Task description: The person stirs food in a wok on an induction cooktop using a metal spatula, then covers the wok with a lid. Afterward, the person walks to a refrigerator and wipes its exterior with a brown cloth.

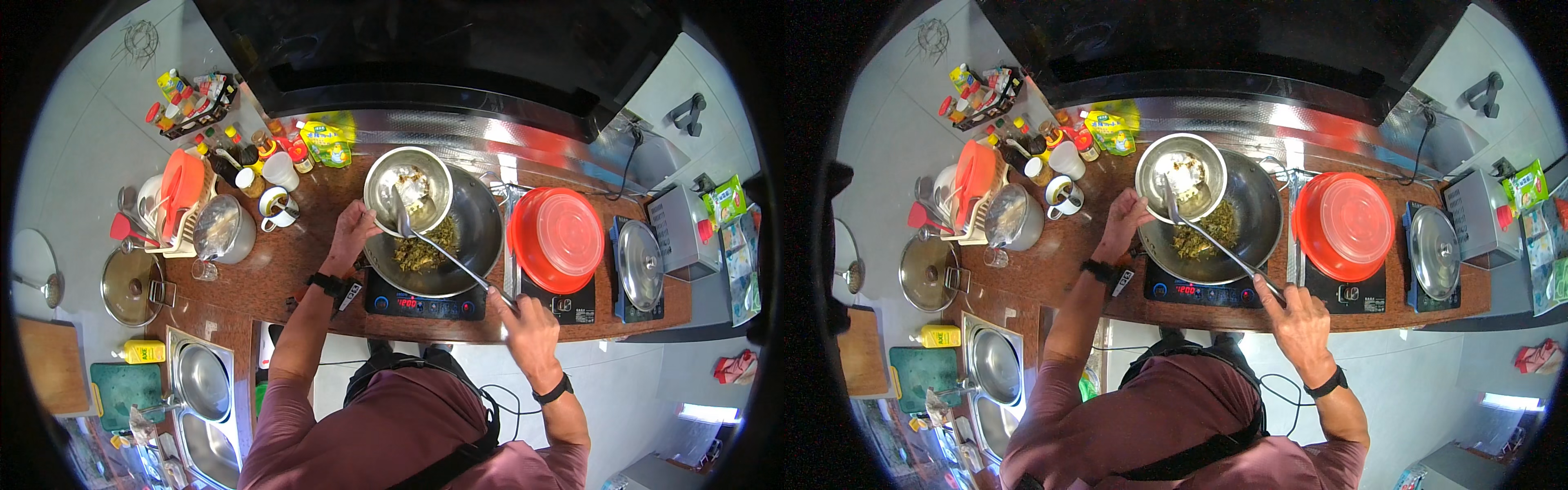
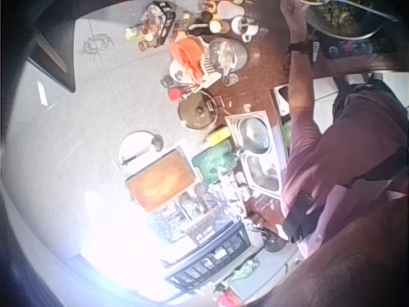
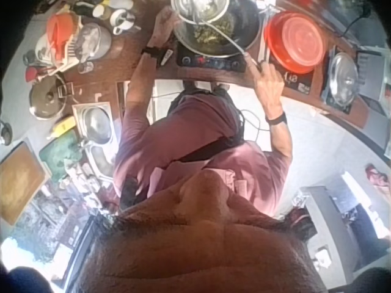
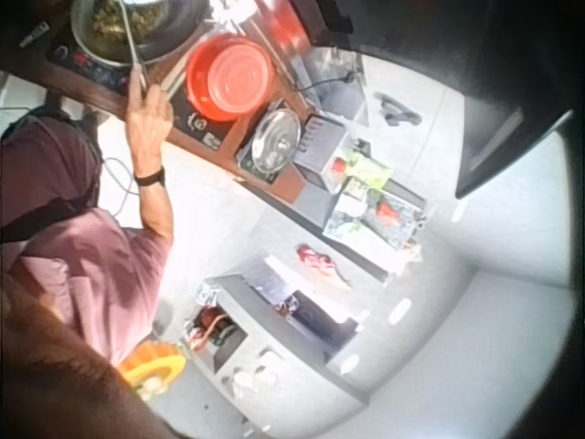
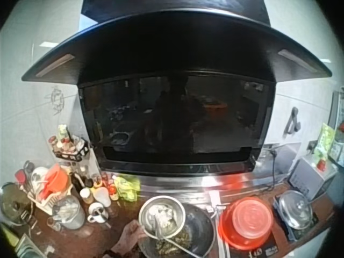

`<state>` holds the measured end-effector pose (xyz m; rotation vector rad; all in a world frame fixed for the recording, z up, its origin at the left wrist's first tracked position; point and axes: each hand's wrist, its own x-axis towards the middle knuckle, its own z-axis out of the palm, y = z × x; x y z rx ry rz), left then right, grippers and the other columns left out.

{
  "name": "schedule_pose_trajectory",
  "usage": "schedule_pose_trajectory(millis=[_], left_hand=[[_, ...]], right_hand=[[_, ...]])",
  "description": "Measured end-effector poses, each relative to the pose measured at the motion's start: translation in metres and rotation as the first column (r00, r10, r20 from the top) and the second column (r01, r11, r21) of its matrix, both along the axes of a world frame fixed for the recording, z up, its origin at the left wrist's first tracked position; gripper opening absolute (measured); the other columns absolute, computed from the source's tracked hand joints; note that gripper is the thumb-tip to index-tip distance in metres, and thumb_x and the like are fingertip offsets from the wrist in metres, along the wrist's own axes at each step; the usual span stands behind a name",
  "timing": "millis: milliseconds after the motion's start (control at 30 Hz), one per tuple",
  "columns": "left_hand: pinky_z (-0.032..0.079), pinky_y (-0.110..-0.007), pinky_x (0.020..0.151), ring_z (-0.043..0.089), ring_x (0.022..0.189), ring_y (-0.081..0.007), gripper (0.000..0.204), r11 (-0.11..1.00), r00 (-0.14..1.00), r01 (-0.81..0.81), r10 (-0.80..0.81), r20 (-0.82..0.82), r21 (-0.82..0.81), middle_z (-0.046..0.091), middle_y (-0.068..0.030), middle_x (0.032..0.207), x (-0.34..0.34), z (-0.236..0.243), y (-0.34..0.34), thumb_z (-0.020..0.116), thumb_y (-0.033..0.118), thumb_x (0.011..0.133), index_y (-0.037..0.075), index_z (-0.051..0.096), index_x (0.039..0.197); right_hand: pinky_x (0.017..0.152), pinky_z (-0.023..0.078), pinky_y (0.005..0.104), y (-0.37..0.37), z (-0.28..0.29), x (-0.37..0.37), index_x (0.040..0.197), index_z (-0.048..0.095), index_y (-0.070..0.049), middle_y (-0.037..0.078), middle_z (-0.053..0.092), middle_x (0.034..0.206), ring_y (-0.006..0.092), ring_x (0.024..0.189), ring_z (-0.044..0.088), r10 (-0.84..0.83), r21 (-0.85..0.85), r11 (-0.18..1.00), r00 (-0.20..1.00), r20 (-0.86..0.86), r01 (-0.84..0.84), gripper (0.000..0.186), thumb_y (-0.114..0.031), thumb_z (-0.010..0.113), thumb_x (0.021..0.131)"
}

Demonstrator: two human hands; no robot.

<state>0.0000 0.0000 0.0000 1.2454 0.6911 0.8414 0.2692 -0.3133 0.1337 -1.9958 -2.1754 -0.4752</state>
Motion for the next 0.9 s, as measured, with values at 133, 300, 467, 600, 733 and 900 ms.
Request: schedule_pose_trajectory(millis=[133, 300, 467, 600, 733, 900], left_hand=[[0.061, -0.037, 0.096, 0.064, 0.114, -0.0141, 0.012, 0.998, 0.999, -0.017, 0.018, -0.031, 0.056, 0.062, -0.0034, 0.124, -0.005, 0.001, -0.003, 0.056, 0.014, 0.111, 0.007, 0.052, 0.101], [0.065, -0.035, 0.075, 0.069, 0.101, -0.0171, 0.020, 0.950, 0.964, -0.088, 0.156, -0.213, 0.299, 0.066, -0.0154, 0.134, -0.001, 0.006, -0.001, 0.062, 0.015, 0.106, 0.002, 0.048, 0.097], [0.064, -0.036, 0.070, 0.072, 0.098, -0.0189, 0.022, 0.929, 0.940, -0.119, 0.219, -0.260, 0.351, 0.052, -0.0229, 0.159, 0.009, 0.020, -0.008, 0.062, 0.014, 0.104, 0.001, 0.047, 0.095], [0.063, -0.036, 0.071, 0.073, 0.098, -0.0201, 0.020, 0.905, 0.939, -0.158, 0.262, -0.224, 0.394, 0.053, -0.0218, 0.158, 0.017, 0.027, -0.014, 0.061, 0.013, 0.104, 0.001, 0.047, 0.097], [0.062, -0.038, 0.074, 0.074, 0.101, -0.0270, 0.016, 0.820, 0.910, -0.129, 0.321, -0.261, 0.557, 0.052, -0.0204, 0.159, 0.022, 0.036, -0.021, 0.059, 0.011, 0.105, 0.000, 0.049, 0.099], [0.060, -0.046, 0.082, 0.069, 0.114, -0.0410, 0.010, 0.543, 0.835, 0.023, 0.451, -0.315, 0.839, 0.054, -0.0173, 0.156, 0.029, 0.056, -0.029, 0.059, 0.007, 0.104, -0.001, 0.054, 0.105]], right_hand=[[0.059, 0.053, 0.0353, -0.005, -0.001, 0.008, 0.147, 0.065, -0.023, 0.004, 0.049, 0.085, 0.0199, 0.071, 0.057, -0.061, 0.013, 0.998, 0.997, 0.036, 0.061, 0.066, -0.003, 0.070, 0.084], [0.060, 0.053, 0.0392, -0.002, -0.012, 0.018, 0.141, 0.069, -0.019, 0.008, 0.055, 0.082, 0.0240, 0.068, 0.060, -0.189, 0.026, 0.980, 0.956, -0.226, 0.200, 0.059, 0.001, 0.071, 0.086], [0.081, 0.058, 0.0426, -0.005, -0.027, 0.020, 0.142, 0.063, -0.004, 0.024, 0.074, 0.113, 0.0376, 0.092, 0.074, -0.272, -0.173, 0.960, 0.603, -0.750, 0.219, 0.043, -0.005, 0.068, 0.099], [0.093, 0.055, 0.0357, -0.016, -0.035, 0.020, 0.147, 0.059, 0.000, 0.022, 0.074, 0.120, 0.0246, 0.100, 0.071, -0.361, -0.310, 0.933, 0.460, -0.811, 0.185, 0.046, -0.002, 0.062, 0.101], [0.099, 0.052, 0.0331, -0.026, -0.037, 0.017, 0.146, 0.059, 0.002, 0.018, 0.074, 0.124, 0.0201, 0.107, 0.069, -0.378, -0.351, 0.926, 0.384, -0.842, 0.141, 0.046, -0.002, 0.063, 0.101], [0.098, 0.054, 0.0350, -0.028, -0.038, 0.015, 0.146, 0.060, 0.001, 0.021, 0.074, 0.125, 0.0232, 0.110, 0.071, -0.340, -0.289, 0.939, 0.365, -0.867, 0.188, 0.047, -0.001, 0.063, 0.099]])
